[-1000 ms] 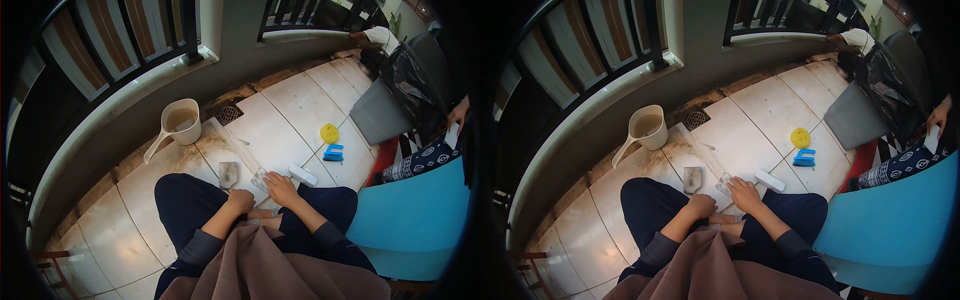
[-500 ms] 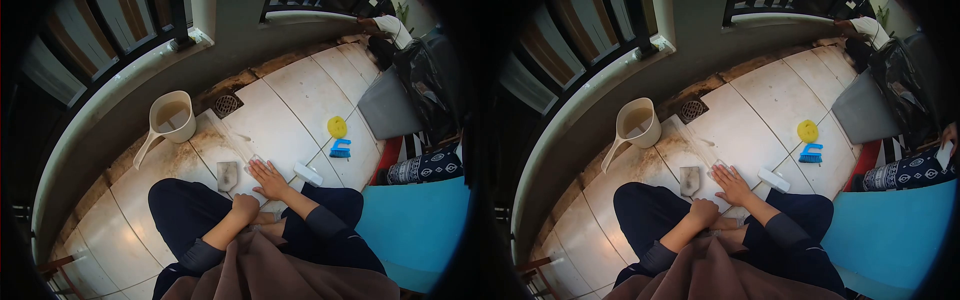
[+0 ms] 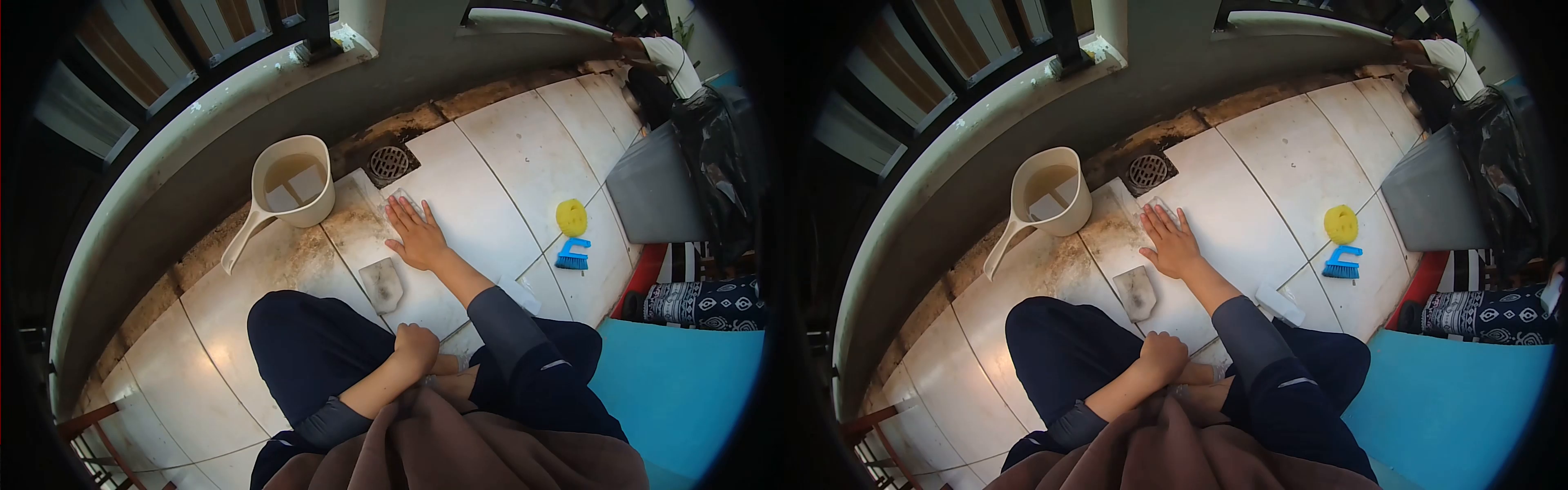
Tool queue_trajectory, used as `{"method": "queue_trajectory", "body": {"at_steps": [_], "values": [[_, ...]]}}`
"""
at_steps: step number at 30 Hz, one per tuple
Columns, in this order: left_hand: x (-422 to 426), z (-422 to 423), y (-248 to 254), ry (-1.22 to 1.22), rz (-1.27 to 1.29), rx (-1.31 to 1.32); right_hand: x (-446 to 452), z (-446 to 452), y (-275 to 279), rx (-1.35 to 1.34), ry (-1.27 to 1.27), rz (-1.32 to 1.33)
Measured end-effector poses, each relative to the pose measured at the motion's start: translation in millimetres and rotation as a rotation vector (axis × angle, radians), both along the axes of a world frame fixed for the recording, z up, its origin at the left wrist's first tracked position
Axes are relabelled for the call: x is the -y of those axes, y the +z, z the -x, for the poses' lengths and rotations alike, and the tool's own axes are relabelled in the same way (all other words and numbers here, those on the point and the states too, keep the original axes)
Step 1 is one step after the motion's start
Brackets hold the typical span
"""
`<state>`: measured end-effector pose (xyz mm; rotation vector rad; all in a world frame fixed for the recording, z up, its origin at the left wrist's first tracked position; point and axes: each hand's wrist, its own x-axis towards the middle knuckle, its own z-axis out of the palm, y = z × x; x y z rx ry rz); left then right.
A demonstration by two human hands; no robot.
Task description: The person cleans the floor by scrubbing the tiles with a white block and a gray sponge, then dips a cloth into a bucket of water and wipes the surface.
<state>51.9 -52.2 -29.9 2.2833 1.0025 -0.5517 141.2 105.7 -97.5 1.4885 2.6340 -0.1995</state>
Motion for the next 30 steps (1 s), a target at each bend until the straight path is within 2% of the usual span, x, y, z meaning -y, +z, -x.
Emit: {"method": "queue_trajectory", "body": {"at_steps": [9, 21, 24, 30], "values": [[-10, 9, 6, 0.106, 0.095, 0.049, -25, 15, 11, 0.052, -0.07, 0.119], [1, 12, 4, 0.113, -0.018, 0.066, 159, -98, 28, 0.003, 0.027, 0.097], [0, 10, 6, 0.079, -0.05, 0.065, 162, -96, 34, 0.04, 0.039, 0.065], [1, 1, 3, 0.033, -0.046, -0.001, 121, -80, 23, -0.058, 0.066, 0.106]]}}
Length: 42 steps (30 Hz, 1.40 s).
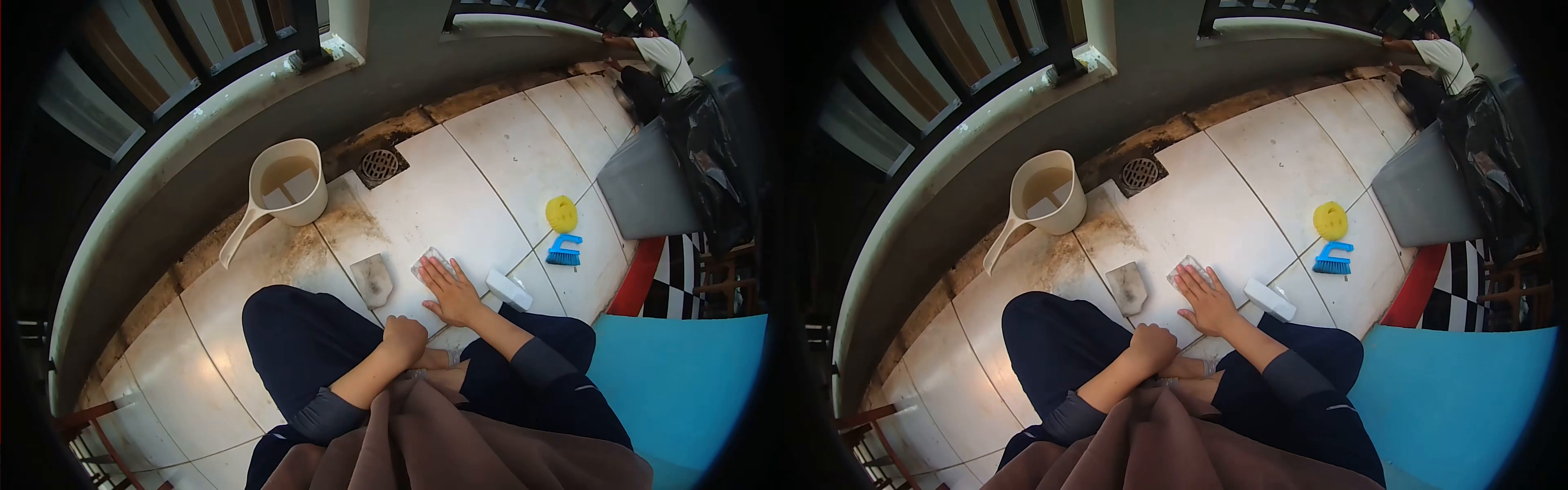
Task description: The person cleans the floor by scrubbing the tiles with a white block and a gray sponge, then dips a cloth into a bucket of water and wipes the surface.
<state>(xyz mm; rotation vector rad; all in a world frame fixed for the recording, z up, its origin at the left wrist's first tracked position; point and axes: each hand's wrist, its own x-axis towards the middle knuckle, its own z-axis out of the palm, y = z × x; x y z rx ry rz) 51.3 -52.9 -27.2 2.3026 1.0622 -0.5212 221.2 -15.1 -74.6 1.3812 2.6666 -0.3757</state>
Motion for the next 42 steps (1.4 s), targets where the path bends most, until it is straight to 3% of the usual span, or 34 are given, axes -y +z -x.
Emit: {"method": "queue_trajectory", "body": {"at_steps": [14, 19, 31, 35, 42], "values": [[-10, -1, 2, 0.021, 0.133, -0.017, -165, 92, -21, 0.112, -0.15, -0.054], [-13, 3, 1, 0.055, 0.148, 0.003, -157, 97, -11, 0.155, -0.196, -0.012], [-3, 8, 7, 0.046, 0.056, 0.042, 47, -14, 9, 0.104, -0.019, -0.005], [-5, 5, 3, 0.03, 0.068, 0.01, 37, -5, 7, 0.091, -0.031, -0.022], [-6, -5, 2, -0.022, 0.114, -0.051, -75, 49, -12, 0.079, -0.068, -0.105]]}}
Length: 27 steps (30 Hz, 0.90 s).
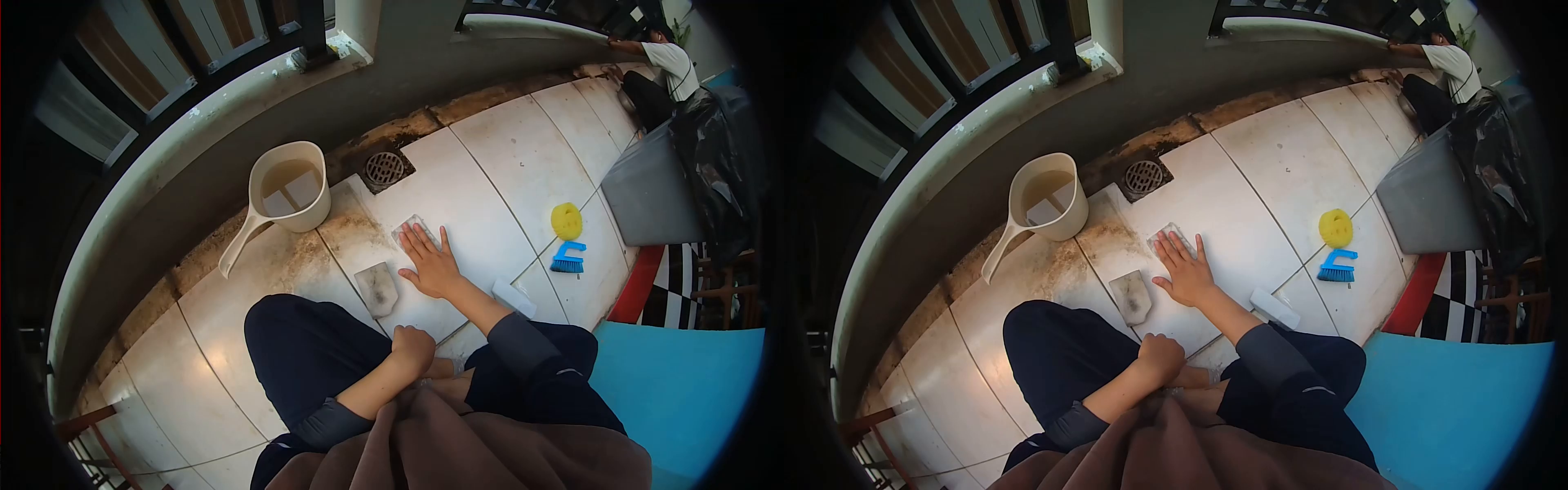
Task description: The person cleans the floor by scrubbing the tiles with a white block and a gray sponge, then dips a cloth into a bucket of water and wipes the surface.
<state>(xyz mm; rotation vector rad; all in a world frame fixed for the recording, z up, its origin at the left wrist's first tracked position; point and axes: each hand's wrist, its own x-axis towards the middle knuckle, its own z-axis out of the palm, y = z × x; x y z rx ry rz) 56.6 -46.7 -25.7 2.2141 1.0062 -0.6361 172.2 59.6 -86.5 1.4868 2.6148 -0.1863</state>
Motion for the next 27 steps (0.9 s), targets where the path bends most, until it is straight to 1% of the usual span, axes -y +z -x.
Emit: {"method": "queue_trajectory", "body": {"at_steps": [3, 6, 12, 15, 20, 22, 24, 27], "values": [[-3, 0, 2, -0.005, 0.017, 0.009, -51, 32, -1, 0.058, -0.092, 0.051], [-5, 0, 4, -0.001, 0.02, 0.016, -85, 49, -8, 0.044, -0.129, 0.036], [-8, 5, 3, 0.035, 0.05, 0.031, -84, 53, -7, 0.03, -0.178, 0.076], [-9, 10, 5, 0.067, 0.076, 0.039, -48, 36, -3, 0.033, -0.116, 0.066], [-4, 9, 7, 0.092, 0.046, 0.034, 49, -23, 8, -0.014, 0.009, 0.055], [-2, 8, 8, 0.076, 0.011, 0.042, 86, -43, 19, 0.02, 0.008, 0.119], [0, 10, 8, 0.056, -0.041, 0.061, 105, -54, 22, 0.04, -0.001, 0.14], [-2, 8, 11, 0.044, -0.024, 0.036, 111, -53, 19, 0.028, -0.031, 0.123]]}}
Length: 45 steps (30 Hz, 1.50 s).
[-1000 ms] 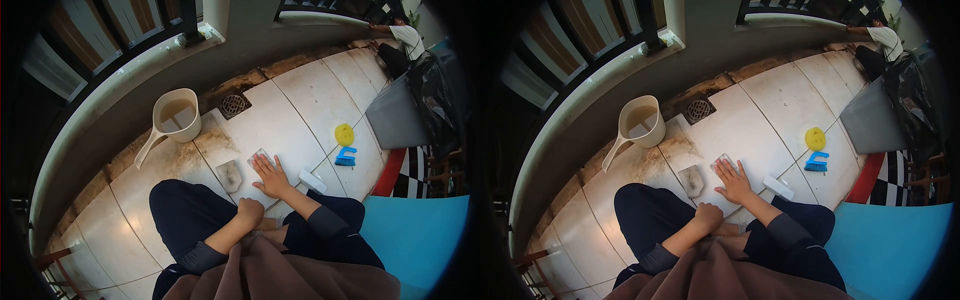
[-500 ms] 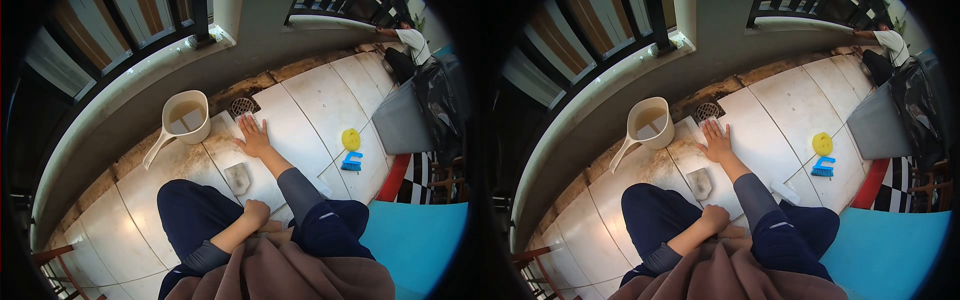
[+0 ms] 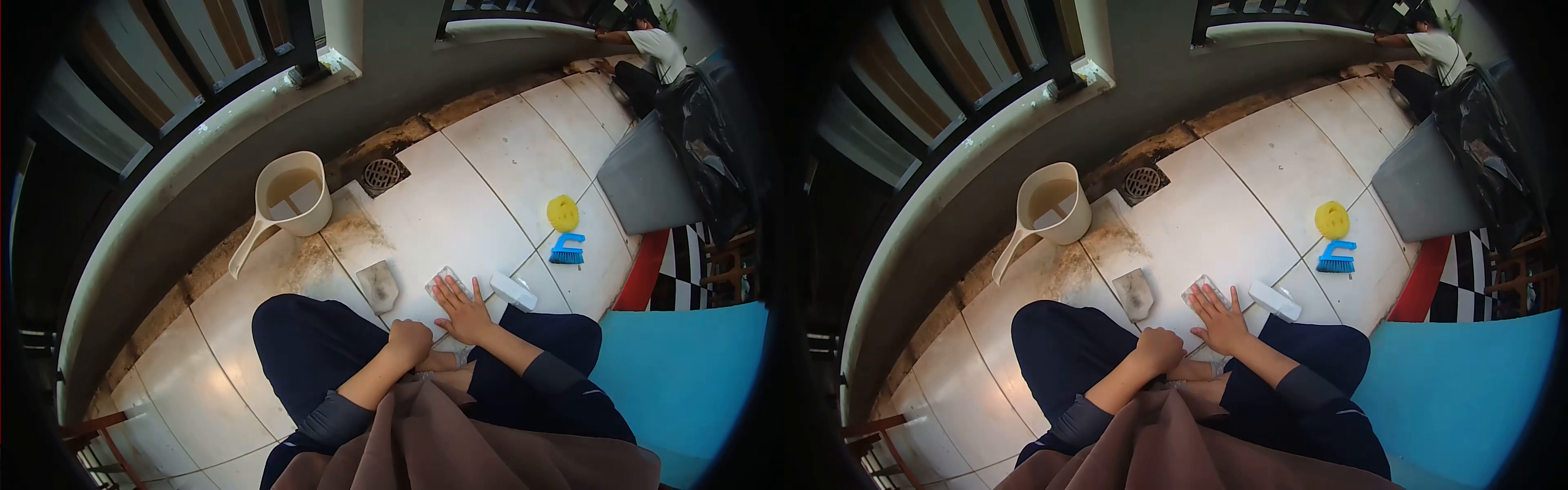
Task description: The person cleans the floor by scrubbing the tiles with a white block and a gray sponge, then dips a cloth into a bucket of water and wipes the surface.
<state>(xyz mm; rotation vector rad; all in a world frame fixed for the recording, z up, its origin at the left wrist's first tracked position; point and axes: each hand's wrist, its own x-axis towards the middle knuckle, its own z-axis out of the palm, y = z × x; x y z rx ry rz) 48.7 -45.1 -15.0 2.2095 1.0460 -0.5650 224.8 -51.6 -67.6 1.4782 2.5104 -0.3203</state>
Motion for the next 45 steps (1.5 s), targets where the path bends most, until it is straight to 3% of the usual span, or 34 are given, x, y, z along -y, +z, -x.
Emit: {"method": "queue_trajectory", "body": {"at_steps": [16, 22, 32, 45], "values": [[-2, -8, -10, -0.036, 0.047, -0.026, -203, 101, -24, 0.039, -0.157, -0.044], [-3, -3, -11, -0.005, 0.054, -0.022, -191, 102, -23, 0.007, -0.195, -0.03], [4, -6, -11, -0.008, -0.012, -0.009, -32, 31, -2, -0.049, -0.093, -0.042], [1, -8, -11, -0.007, 0.029, -0.005, -212, 80, -23, 0.027, -0.334, -0.031]]}}
